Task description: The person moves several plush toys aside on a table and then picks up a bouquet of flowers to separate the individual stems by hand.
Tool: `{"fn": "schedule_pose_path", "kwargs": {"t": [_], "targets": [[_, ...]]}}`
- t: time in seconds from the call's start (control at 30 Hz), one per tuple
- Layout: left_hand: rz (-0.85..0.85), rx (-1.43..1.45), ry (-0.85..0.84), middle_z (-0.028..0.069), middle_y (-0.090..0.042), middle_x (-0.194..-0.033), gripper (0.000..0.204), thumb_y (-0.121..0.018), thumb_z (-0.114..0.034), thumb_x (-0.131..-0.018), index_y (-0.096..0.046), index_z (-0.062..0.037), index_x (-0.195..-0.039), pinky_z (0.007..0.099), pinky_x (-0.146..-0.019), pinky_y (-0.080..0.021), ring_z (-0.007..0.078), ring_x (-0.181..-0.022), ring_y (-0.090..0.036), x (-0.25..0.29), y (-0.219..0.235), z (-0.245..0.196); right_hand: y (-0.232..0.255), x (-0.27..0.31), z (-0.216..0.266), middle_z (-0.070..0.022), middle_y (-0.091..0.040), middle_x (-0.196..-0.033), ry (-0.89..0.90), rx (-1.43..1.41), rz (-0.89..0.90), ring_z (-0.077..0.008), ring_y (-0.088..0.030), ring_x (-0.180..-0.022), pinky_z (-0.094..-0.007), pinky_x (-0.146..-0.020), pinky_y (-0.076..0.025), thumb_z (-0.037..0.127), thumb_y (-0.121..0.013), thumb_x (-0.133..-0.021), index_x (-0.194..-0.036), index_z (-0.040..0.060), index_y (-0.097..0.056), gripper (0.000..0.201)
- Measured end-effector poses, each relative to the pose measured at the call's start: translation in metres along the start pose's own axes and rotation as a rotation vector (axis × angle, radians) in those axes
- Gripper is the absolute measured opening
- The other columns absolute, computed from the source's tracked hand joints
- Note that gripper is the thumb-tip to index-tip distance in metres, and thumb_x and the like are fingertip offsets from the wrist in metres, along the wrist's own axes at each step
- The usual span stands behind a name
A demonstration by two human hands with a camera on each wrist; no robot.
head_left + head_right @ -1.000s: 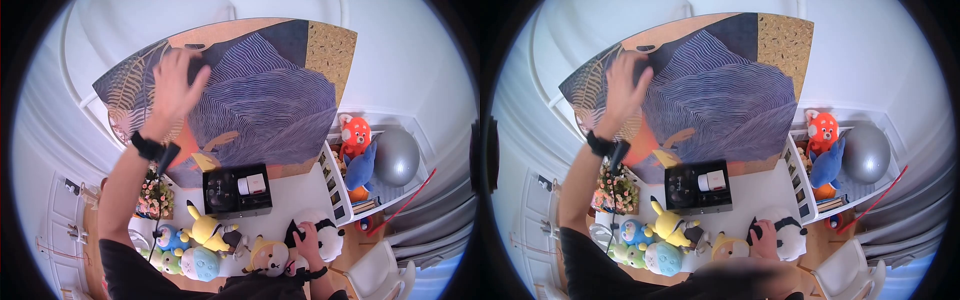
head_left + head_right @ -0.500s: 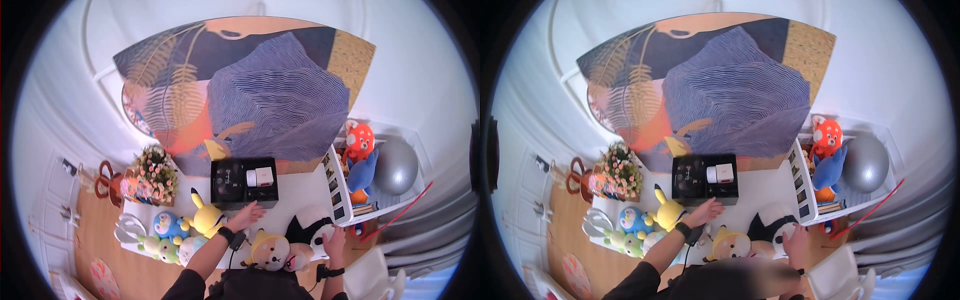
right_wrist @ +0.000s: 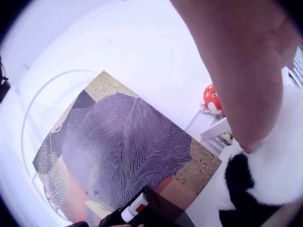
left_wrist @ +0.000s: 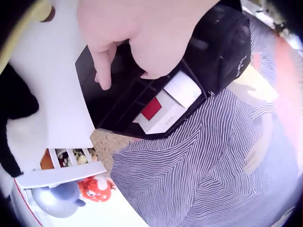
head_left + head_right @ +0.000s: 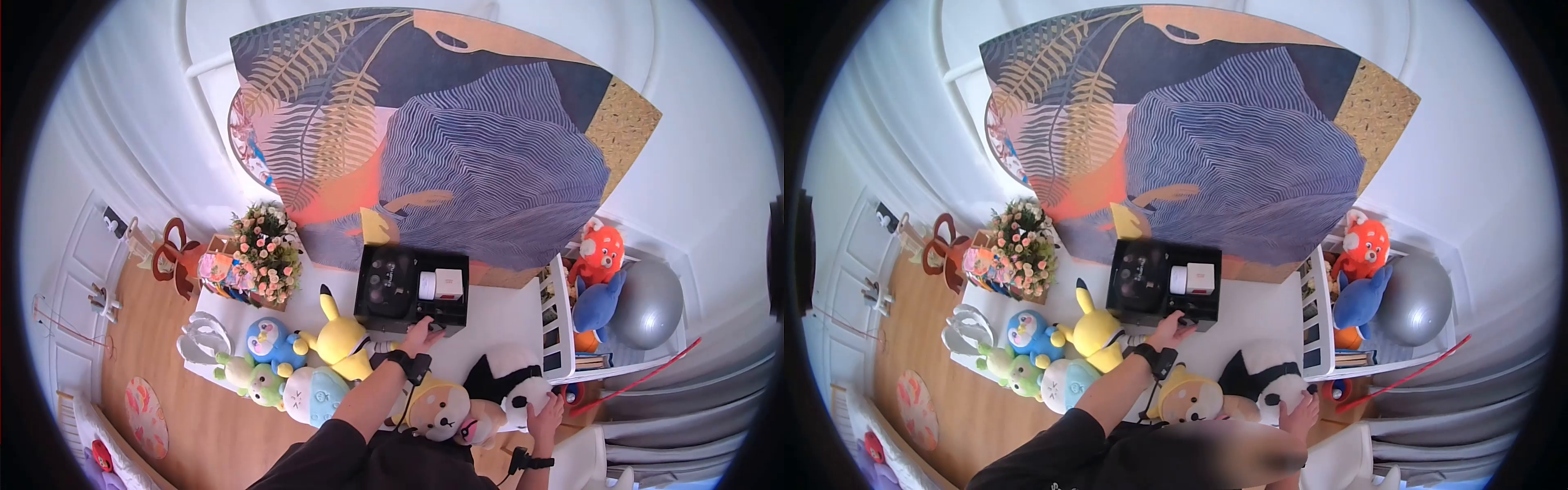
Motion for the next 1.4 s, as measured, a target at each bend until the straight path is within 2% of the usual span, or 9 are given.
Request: {"fn": "schedule_pose_path", "kwargs": {"t": [0.13,0.27,0.33,0.6,0.97,1.17,1.23,1.27,1.4], "targets": [[0.015,0.086,-0.231,0.0176,-0.055,-0.102,0.018,-0.057,-0.009,-0.086,-0.052,0.0054,-0.096,0.0421,-0.075,-0.060,0.0307,-0.088,-0.060,-0.011,0.001,0.002,-0.013,-0.004,-0.004,-0.0226,-0.039,-0.130,0.006,-0.084,0.038,-0.0433,-0.042,-0.118,-0.0496,-0.097,-0.036,0.027,-0.070,-0.074,-0.126,0.0064,-0.039,0.064],[0.016,0.074,-0.245,0.0172,-0.056,-0.098,0.016,-0.057,-0.006,-0.084,-0.053,0.0076,-0.092,0.0421,-0.070,-0.061,0.0308,-0.081,-0.061,-0.030,0.008,0.004,-0.005,-0.002,-0.002,-0.0230,-0.040,-0.127,0.005,-0.169,0.085,-0.0442,-0.044,-0.115,-0.0485,-0.095,-0.039,0.025,-0.070,-0.075,-0.126,0.0049,-0.039,0.063],[-0.010,0.097,-0.205,0.0237,-0.057,-0.094,0.021,-0.052,-0.003,-0.086,-0.048,0.0149,-0.097,0.0447,-0.075,-0.059,0.0421,-0.087,-0.061,-0.015,0.003,-0.001,-0.003,-0.001,-0.004,-0.0230,-0.040,-0.127,-0.010,-0.175,0.084,-0.0437,-0.044,-0.115,-0.0481,-0.096,-0.040,0.024,-0.070,-0.075,-0.126,0.0042,-0.038,0.063],[-0.011,0.135,-0.231,0.0265,-0.058,-0.088,0.020,-0.053,-0.001,-0.082,-0.049,0.0173,-0.089,0.0450,-0.065,-0.061,0.0420,-0.076,-0.063,-0.008,0.020,-0.018,0.007,0.011,-0.006,-0.0241,-0.037,-0.133,0.026,-0.242,0.141,-0.0423,-0.041,-0.121,-0.0460,-0.099,-0.040,0.025,-0.082,-0.060,-0.139,0.0047,-0.027,0.098],[0.072,0.024,-0.040,0.0282,-0.050,-0.113,0.028,-0.049,-0.008,-0.090,-0.045,0.0117,-0.109,0.0434,-0.086,-0.055,0.0460,-0.107,-0.052,0.003,0.037,-0.050,0.008,0.010,-0.004,-0.0247,-0.034,-0.137,0.004,-0.165,0.154,-0.0428,-0.040,-0.123,-0.0483,-0.099,-0.039,0.032,-0.083,-0.059,-0.142,0.0088,-0.024,0.104],[-0.001,-0.099,0.037,0.0291,-0.050,-0.117,0.041,-0.053,-0.020,-0.092,-0.043,0.0149,-0.110,0.0396,-0.098,-0.047,0.0405,-0.111,-0.052,0.067,0.029,-0.063,0.028,-0.013,0.024,-0.0250,-0.031,-0.140,-0.085,0.020,0.132,-0.0413,-0.033,-0.129,-0.0531,-0.102,-0.032,0.037,-0.078,-0.066,-0.143,0.0097,-0.024,0.098],[0.144,-0.087,0.092,0.0285,-0.054,-0.110,0.041,-0.055,-0.025,-0.091,-0.043,0.0105,-0.110,0.0396,-0.099,-0.046,0.0363,-0.110,-0.054,0.079,0.048,-0.067,0.024,-0.027,0.023,-0.0254,-0.031,-0.140,-0.080,0.012,0.094,-0.0411,-0.031,-0.130,-0.0534,-0.103,-0.029,0.036,-0.077,-0.068,-0.143,0.0084,-0.025,0.095],[0.267,-0.131,0.068,0.0269,-0.053,-0.115,0.044,-0.052,-0.030,-0.092,-0.045,0.0091,-0.111,0.0369,-0.100,-0.044,0.0335,-0.111,-0.054,0.067,0.069,-0.066,0.018,-0.046,0.018,-0.0261,-0.030,-0.140,0.020,-0.133,-0.004,-0.0416,-0.031,-0.130,-0.0523,-0.104,-0.028,0.033,-0.075,-0.071,-0.142,0.0051,-0.024,0.091],[0.050,-0.120,-0.086,0.0254,-0.052,-0.121,0.052,-0.047,-0.031,-0.093,-0.041,0.0108,-0.122,0.0380,-0.098,-0.047,0.0352,-0.112,-0.054,0.109,0.059,-0.092,0.052,-0.148,0.036,-0.0279,-0.030,-0.139,0.293,-0.565,-0.255,-0.0436,-0.030,-0.129,-0.0469,-0.108,-0.023,0.014,-0.062,-0.083,-0.139,-0.0065,-0.022,0.072]]}}
Point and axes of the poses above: each hand's wrist, its own x-axis away from the middle knuckle, its own y-axis out of the back of the hand, z = x × y, the point moved 2 cm from there along -x, towards the middle knuckle
